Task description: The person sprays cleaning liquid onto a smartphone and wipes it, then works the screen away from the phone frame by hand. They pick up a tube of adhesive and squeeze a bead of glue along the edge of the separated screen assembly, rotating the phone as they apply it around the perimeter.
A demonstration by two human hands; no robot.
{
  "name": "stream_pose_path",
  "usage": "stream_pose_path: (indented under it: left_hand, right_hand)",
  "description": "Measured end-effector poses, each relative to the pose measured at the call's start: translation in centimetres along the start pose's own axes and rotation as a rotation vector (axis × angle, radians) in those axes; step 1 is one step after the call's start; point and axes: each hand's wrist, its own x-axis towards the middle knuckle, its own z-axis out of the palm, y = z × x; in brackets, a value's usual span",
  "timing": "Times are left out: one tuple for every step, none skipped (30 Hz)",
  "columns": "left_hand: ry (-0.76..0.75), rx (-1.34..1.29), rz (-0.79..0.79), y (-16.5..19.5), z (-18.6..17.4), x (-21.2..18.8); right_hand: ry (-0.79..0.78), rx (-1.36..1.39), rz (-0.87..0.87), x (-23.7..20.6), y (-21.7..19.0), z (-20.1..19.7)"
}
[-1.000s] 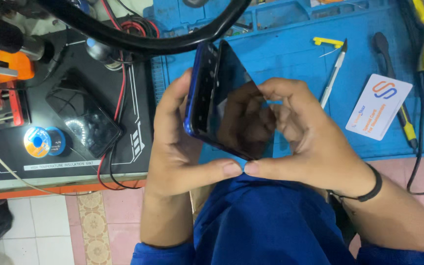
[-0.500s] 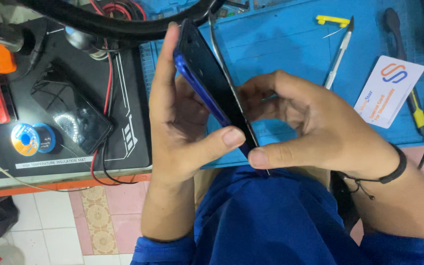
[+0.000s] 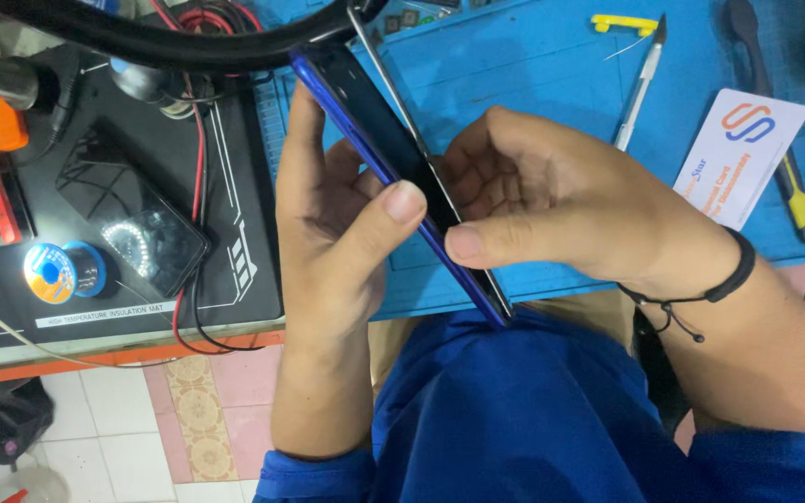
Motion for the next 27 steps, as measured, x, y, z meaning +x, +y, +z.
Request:
stream_pose_path:
  left_hand:
    - [0.009,-0.004,-0.001,0.0,0.0,-0.1]
    - [0.030,-0.004,-0.011,0.0,0.1,-0.2]
    - [0.042,-0.002,-0.016,0.1,0.1,-0.2]
    - [0.055,0.000,-0.021,0.1,0.2,-0.2]
    - [0.060,0.003,-0.021,0.2,0.3,-0.2]
    - [0.063,0.005,-0.019,0.3,0.4,-0.2]
    - [0.065,0.008,-0.017,0.3,0.6,-0.2]
    - [0.066,0.011,-0.013,0.4,0.7,-0.2]
    - [0.068,0.013,-0.012,0.5,0.9,-0.2]
    - [0.069,0.014,-0.011,0.6,1.1,-0.1]
    - [0.070,0.013,-0.012,0.7,1.2,-0.1]
    - [0.073,0.013,-0.017,0.8,1.4,0.0]
    - [0.075,0.014,-0.021,1.0,1.5,0.0]
    - [0.080,0.015,-0.030,1.2,1.7,-0.1]
    - [0.078,0.025,-0.031,1.4,1.8,-0.1]
    - [0.076,0.035,-0.032,1.5,1.8,-0.1]
    - [0.067,0.055,-0.025,1.7,1.9,-0.1]
    - [0.073,0.070,-0.029,2.0,1.9,-0.3]
    - [0.080,0.084,-0.034,2.2,1.9,-0.4]
    - [0.100,0.091,-0.048,2.3,2.0,-0.6]
    - [0.120,0.097,-0.064,2.3,2.0,-0.7]
    - [0.112,0.118,-0.053,2.3,2.0,-0.9]
    - [0.103,0.138,-0.043,2.2,2.1,-1.0]
    - [0.090,0.153,-0.030,2.3,2.0,-1.2]
    - [0.077,0.168,-0.018,2.3,2.0,-1.3]
    - [0.060,0.177,-0.004,2.2,1.9,-1.3]
    - [0.054,0.183,0.006,2.2,1.8,-1.4]
  right_hand:
    - [-0.004,-0.003,0.000,0.1,0.0,-0.1]
    - [-0.005,-0.007,0.007,0.2,0.0,-0.1]
    - [-0.006,-0.012,0.014,0.2,0.0,-0.2]
    - [-0.006,-0.017,0.021,0.2,0.0,-0.2]
    - [-0.011,-0.003,0.022,0.2,0.1,-0.3]
    - [-0.016,0.009,0.025,0.2,0.1,-0.3]
    - [-0.022,0.021,0.026,0.3,0.2,-0.4]
    - [-0.029,0.021,0.025,0.2,0.2,-0.4]
    - [-0.036,0.021,0.026,0.2,0.3,-0.5]
    - [-0.043,0.020,0.026,0.1,0.3,-0.6]
    - [-0.045,0.019,0.024,0.2,0.3,-0.7]
    - [-0.048,0.017,0.021,0.2,0.3,-0.8]
    - [-0.051,0.015,0.018,0.2,0.3,-0.9]
    - [-0.066,0.010,-0.002,0.2,0.3,-0.9]
    - [-0.082,0.004,-0.022,0.2,0.3,-1.0]
    - [-0.099,-0.001,-0.041,0.3,0.2,-1.0]
    - [-0.109,-0.014,-0.045,0.3,0.2,-1.0]
    - [-0.120,-0.026,-0.049,0.2,0.3,-1.0]
    - [-0.131,-0.039,-0.054,0.2,0.3,-1.0]
    - [-0.124,-0.046,-0.051,0.2,0.3,-0.9]
    - [-0.118,-0.053,-0.048,0.2,0.4,-0.9]
    - [-0.111,-0.059,-0.044,0.1,0.5,-0.8]
    - [-0.112,-0.078,-0.041,0.1,0.5,-0.7]
    - [-0.113,-0.098,-0.040,0.2,0.6,-0.5]
    - [-0.114,-0.118,-0.040,0.2,0.6,-0.4]
    - [-0.121,-0.131,-0.066,0.4,0.6,-0.3]
    - [-0.128,-0.144,-0.091,0.5,0.6,-0.2]
